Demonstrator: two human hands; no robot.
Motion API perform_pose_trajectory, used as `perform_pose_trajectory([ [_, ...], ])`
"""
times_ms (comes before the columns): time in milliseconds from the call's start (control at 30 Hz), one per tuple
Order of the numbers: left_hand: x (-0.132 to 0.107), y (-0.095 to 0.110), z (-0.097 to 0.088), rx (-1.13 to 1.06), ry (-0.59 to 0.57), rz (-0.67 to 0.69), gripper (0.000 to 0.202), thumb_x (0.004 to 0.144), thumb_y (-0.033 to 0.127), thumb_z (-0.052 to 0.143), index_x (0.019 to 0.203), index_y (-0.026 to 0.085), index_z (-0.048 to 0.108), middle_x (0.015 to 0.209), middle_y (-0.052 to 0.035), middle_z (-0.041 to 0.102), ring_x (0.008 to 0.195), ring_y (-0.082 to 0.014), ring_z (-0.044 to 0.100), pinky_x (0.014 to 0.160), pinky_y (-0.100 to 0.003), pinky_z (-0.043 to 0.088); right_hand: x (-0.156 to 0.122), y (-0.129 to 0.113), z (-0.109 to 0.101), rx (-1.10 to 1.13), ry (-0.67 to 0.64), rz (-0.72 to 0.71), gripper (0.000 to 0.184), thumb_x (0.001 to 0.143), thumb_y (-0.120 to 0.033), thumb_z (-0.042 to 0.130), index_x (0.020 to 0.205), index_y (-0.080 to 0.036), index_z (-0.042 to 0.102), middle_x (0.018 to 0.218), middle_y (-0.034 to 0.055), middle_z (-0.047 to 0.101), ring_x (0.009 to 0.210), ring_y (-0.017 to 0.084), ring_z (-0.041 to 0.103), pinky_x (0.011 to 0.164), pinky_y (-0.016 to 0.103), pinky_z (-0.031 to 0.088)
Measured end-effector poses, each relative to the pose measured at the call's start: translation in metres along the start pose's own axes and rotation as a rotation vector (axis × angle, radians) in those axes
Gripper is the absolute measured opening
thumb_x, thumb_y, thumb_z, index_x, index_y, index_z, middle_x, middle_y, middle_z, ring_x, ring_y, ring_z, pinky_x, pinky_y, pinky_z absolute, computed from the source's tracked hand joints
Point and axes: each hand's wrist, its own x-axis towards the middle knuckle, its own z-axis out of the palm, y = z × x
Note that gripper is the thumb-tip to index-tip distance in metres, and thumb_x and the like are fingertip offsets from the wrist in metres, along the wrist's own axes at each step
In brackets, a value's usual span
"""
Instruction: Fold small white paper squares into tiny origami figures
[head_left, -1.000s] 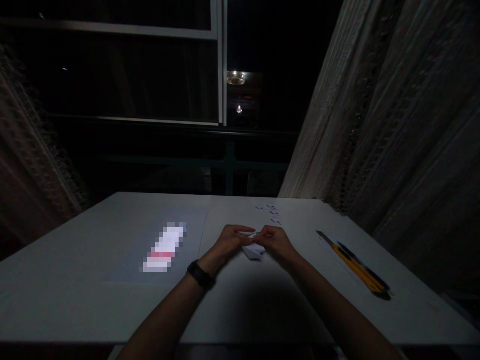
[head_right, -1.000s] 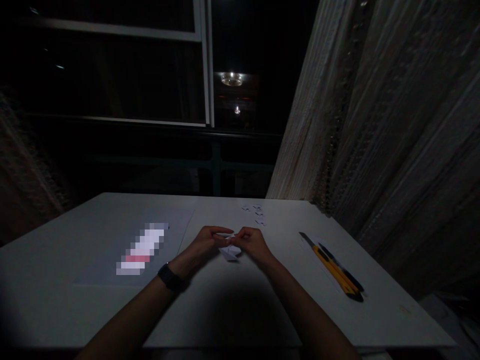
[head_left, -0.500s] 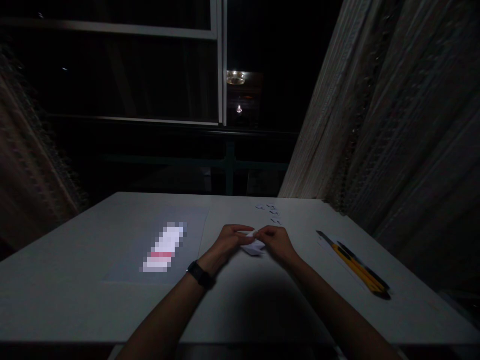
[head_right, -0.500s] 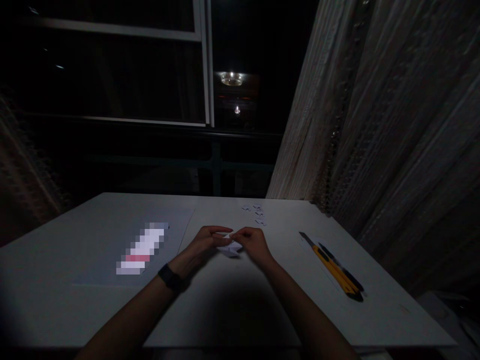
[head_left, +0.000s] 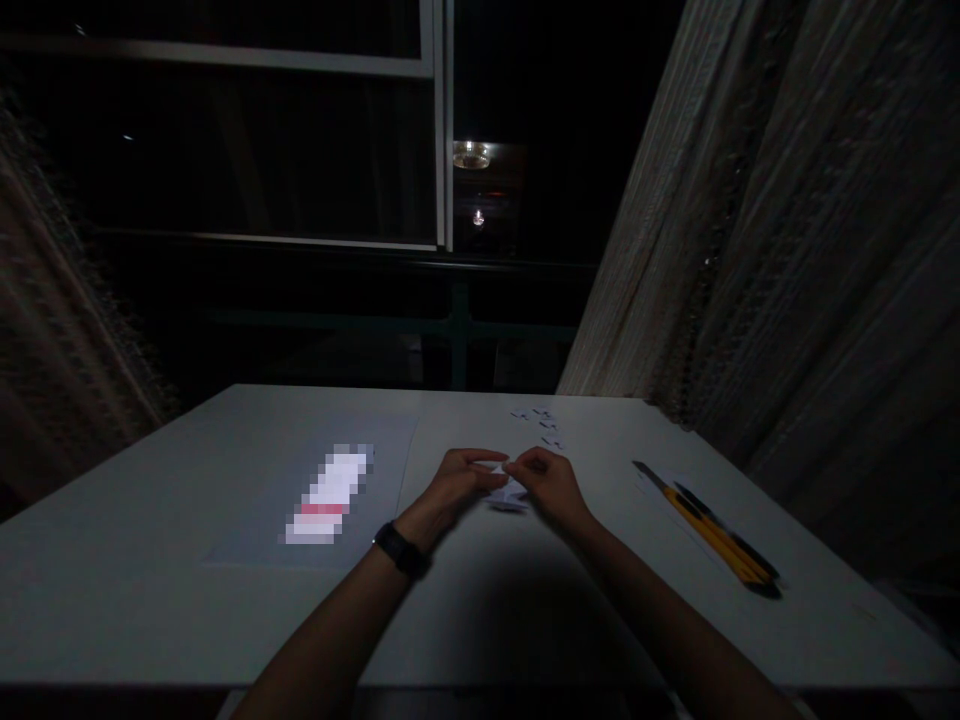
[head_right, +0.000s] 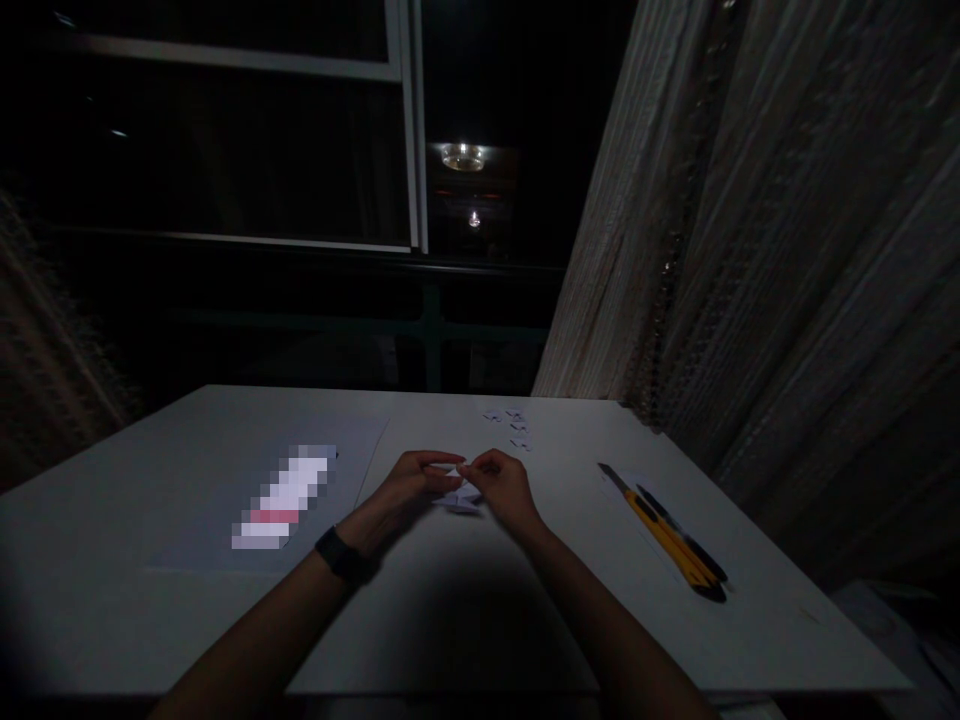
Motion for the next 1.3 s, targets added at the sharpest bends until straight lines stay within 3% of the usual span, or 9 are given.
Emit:
perform_pose_trajectory([
  [133, 0.0, 0.001, 0.0, -0.009, -0.004, 0.003, 0.049, 0.047, 0.014, 0.078, 0.094, 0.007, 0.066, 0.058, -0.0062, 0.066, 0.05, -0.0125, 0.057, 0.054, -0.025, 0.042, 0.001, 0.004, 0.0, 0.016, -0.026, -0.017, 0.031, 0.062, -0.044, 0.067, 0.075, -0.018, 0.058, 0.05, -0.0044, 0.054, 0.047, 0.011, 0.048, 0.045, 0.022, 0.037],
  [300, 0.0, 0.001, 0.0, 0.0, 0.005, 0.022, 0.05, 0.046, 0.015, 0.079, 0.094, 0.008, 0.066, 0.057, -0.0056, 0.065, 0.051, -0.0134, 0.058, 0.054, -0.025, 0.042, 0.0, 0.004, -0.003, -0.145, -0.055, -0.038, 0.036, 0.069, -0.049, 0.059, 0.056, -0.015, 0.06, 0.049, -0.0014, 0.051, 0.049, 0.011, 0.047, 0.047, 0.023, 0.037],
  [767, -0.001, 0.0, 0.002, 0.024, -0.011, 0.024, 0.044, 0.05, 0.015, 0.075, 0.092, 0.008, 0.067, 0.063, -0.0071, 0.066, 0.054, -0.0137, 0.058, 0.055, -0.025, 0.041, 0.0, 0.004, -0.005, -0.149, -0.02, 0.026, 0.039, 0.062, -0.052, 0.064, 0.049, -0.015, 0.058, 0.041, -0.0022, 0.049, 0.041, 0.011, 0.045, 0.041, 0.022, 0.034],
  [933, 0.0, 0.003, 0.002, 0.162, -0.009, 0.149, 0.026, 0.063, 0.024, 0.065, 0.084, 0.011, 0.071, 0.07, -0.0072, 0.067, 0.059, -0.0129, 0.055, 0.055, -0.023, 0.038, -0.001, -0.002, -0.005, -0.142, -0.012, 0.042, 0.036, 0.06, -0.049, 0.065, 0.048, -0.016, 0.057, 0.042, -0.0015, 0.05, 0.042, 0.011, 0.045, 0.042, 0.023, 0.033],
  [1067, 0.003, 0.002, 0.0, 0.364, 0.012, 0.242, 0.031, 0.068, 0.039, 0.06, 0.073, 0.01, 0.071, 0.058, -0.0041, 0.063, 0.053, -0.012, 0.05, 0.049, -0.022, 0.033, -0.005, -0.008, -0.003, -0.219, -0.032, 0.022, 0.03, 0.061, -0.043, 0.066, 0.05, -0.016, 0.06, 0.044, -0.0018, 0.052, 0.044, 0.011, 0.045, 0.045, 0.023, 0.033],
  [1300, 0.005, 0.001, -0.005, 0.595, 0.007, 0.376, 0.023, 0.069, 0.033, 0.06, 0.07, 0.014, 0.071, 0.066, -0.0056, 0.066, 0.064, -0.016, 0.056, 0.059, -0.024, 0.039, -0.012, -0.016, -0.001, -0.288, -0.094, -0.053, 0.02, 0.064, -0.036, 0.065, 0.056, -0.018, 0.065, 0.048, -0.0009, 0.058, 0.048, 0.012, 0.05, 0.048, 0.023, 0.036],
])
